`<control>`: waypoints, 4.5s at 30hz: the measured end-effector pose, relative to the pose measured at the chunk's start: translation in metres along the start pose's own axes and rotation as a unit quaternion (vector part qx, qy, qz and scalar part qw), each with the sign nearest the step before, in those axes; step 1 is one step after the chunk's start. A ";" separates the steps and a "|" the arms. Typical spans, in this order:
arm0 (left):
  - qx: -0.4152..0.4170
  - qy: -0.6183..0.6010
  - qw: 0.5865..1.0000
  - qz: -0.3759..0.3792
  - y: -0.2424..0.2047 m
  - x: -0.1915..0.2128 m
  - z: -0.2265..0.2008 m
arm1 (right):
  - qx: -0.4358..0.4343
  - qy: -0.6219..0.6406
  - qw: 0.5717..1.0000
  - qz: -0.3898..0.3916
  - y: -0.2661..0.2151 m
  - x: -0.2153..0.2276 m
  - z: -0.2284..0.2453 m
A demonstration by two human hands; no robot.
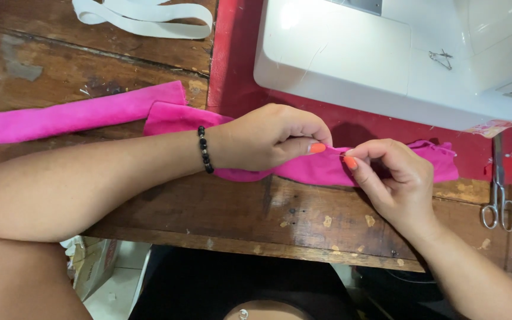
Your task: Folding and aligning pink fabric strips on a workbench in preparation for sewing.
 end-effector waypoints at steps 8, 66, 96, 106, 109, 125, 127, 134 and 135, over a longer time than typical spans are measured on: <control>-0.029 0.011 0.999 -0.014 -0.002 -0.005 -0.003 | 0.043 0.024 0.999 0.012 0.004 -0.006 0.007; 0.059 0.088 0.992 -0.068 -0.014 -0.013 -0.010 | 0.071 -0.023 0.964 0.254 0.027 0.004 0.007; 0.210 0.366 0.907 -0.002 -0.046 0.055 0.002 | -0.052 0.003 0.971 0.234 0.043 -0.018 0.010; 0.121 0.270 0.955 0.035 0.017 -0.017 -0.006 | -0.084 0.034 0.982 0.163 0.027 -0.018 0.004; 0.140 0.236 0.961 0.027 0.014 -0.013 -0.001 | -0.088 0.057 0.983 0.152 0.029 -0.017 0.005; -0.027 0.257 0.958 -0.124 -0.007 -0.001 0.005 | 0.036 -0.003 0.981 0.191 0.030 -0.009 -0.004; -0.056 0.345 0.923 -0.161 -0.012 -0.004 -0.014 | 0.042 -0.012 0.983 0.177 0.030 -0.008 0.000; -0.030 0.490 0.853 -0.179 -0.027 -0.041 -0.033 | 0.125 -0.022 0.984 0.127 0.031 -0.007 0.008; -0.030 0.491 0.852 -0.179 -0.028 -0.037 -0.034 | 0.126 -0.022 0.984 0.126 0.031 -0.007 0.007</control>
Point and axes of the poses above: each hand's wrist, its own y-axis towards the middle knuckle, its own x-axis out of the back of the hand, z = x × y, the point moved 4 cm from there along y, towards the middle knuckle, and after that the axes turned 9 degrees about x, right-handed, at the moved point
